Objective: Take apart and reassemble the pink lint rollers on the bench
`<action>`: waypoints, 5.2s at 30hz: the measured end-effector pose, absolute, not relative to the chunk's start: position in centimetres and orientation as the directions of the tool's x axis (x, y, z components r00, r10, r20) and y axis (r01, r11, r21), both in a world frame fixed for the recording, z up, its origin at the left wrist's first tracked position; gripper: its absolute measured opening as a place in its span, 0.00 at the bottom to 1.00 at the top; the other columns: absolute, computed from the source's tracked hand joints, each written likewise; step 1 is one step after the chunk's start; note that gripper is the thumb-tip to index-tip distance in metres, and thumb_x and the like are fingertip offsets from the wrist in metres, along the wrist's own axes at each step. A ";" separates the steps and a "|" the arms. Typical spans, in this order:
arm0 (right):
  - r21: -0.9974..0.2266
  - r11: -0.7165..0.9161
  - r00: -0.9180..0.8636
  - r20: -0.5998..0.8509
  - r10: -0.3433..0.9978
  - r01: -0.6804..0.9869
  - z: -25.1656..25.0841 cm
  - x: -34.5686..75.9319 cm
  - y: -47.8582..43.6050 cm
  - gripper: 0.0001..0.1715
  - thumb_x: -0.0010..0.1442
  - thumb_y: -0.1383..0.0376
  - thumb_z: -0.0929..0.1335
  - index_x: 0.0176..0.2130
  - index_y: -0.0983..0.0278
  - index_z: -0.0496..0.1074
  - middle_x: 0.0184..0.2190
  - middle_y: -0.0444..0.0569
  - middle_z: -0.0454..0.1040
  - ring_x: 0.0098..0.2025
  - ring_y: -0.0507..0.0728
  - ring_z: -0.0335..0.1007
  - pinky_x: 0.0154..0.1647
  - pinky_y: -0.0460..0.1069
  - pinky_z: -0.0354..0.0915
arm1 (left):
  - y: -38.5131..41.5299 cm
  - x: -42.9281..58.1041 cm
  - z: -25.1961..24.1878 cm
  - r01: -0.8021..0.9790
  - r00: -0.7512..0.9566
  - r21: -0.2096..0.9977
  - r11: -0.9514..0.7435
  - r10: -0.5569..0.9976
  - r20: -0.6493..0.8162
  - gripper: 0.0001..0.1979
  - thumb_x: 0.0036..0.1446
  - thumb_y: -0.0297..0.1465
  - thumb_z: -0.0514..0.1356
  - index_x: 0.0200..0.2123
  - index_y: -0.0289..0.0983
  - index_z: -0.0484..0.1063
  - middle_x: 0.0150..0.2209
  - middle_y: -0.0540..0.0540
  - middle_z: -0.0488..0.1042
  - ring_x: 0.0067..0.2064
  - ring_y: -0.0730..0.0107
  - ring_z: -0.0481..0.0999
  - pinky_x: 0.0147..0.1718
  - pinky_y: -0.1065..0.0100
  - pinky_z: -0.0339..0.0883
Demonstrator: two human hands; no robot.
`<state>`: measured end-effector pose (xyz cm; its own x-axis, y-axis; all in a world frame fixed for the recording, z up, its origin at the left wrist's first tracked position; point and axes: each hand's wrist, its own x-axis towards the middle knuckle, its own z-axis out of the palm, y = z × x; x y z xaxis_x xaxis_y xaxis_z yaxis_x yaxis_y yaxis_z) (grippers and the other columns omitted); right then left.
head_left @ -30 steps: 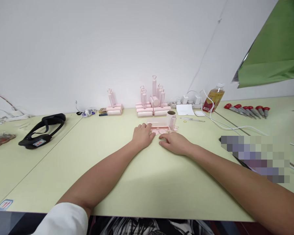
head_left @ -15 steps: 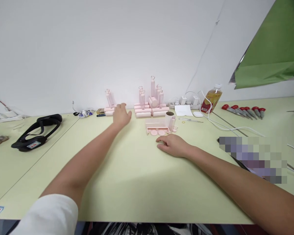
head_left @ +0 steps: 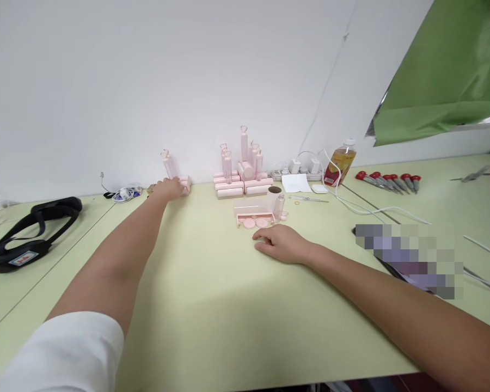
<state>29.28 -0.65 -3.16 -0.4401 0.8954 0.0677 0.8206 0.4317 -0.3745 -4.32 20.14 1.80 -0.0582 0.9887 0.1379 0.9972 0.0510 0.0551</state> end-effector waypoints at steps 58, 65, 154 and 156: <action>-0.923 0.335 -0.340 0.259 0.904 0.189 -4.0 28.0 -1.6 0.34 0.53 0.53 0.70 0.55 0.64 0.62 0.44 0.53 0.72 0.44 0.62 0.70 0.40 0.54 0.67 | -1.8 3.0 1.1 0.895 0.345 0.345 -0.282 0.928 -0.137 0.34 0.50 0.62 0.49 0.45 0.40 0.67 0.36 0.43 0.76 0.33 0.57 0.76 0.25 0.67 0.57; -0.772 0.434 -0.390 0.261 0.883 0.465 -3.5 27.6 -2.2 0.31 0.52 0.55 0.71 0.53 0.62 0.66 0.47 0.52 0.73 0.45 0.62 0.71 0.43 0.53 0.66 | -2.1 3.2 1.4 0.888 0.420 0.301 -0.347 0.878 -0.230 0.31 0.51 0.60 0.50 0.44 0.42 0.70 0.36 0.45 0.77 0.34 0.57 0.76 0.26 0.66 0.58; -0.949 0.264 -0.599 0.111 0.793 0.174 -3.1 25.1 -3.9 0.29 0.61 0.60 0.66 0.60 0.60 0.65 0.54 0.50 0.71 0.52 0.62 0.68 0.51 0.55 0.64 | 0.7 3.2 -1.6 0.096 0.692 0.989 0.116 0.706 -0.150 0.22 0.42 0.34 0.71 0.28 0.38 0.57 0.21 0.58 0.61 0.19 0.83 0.60 0.17 0.77 0.52; -0.948 0.259 -0.581 0.107 0.807 0.186 -3.2 24.9 -3.9 0.28 0.61 0.60 0.66 0.60 0.60 0.65 0.54 0.50 0.71 0.52 0.62 0.68 0.50 0.55 0.64 | 0.9 3.1 -1.8 0.089 0.696 0.988 0.128 0.701 -0.154 0.22 0.41 0.33 0.70 0.28 0.38 0.57 0.21 0.58 0.62 0.18 0.83 0.60 0.16 0.77 0.52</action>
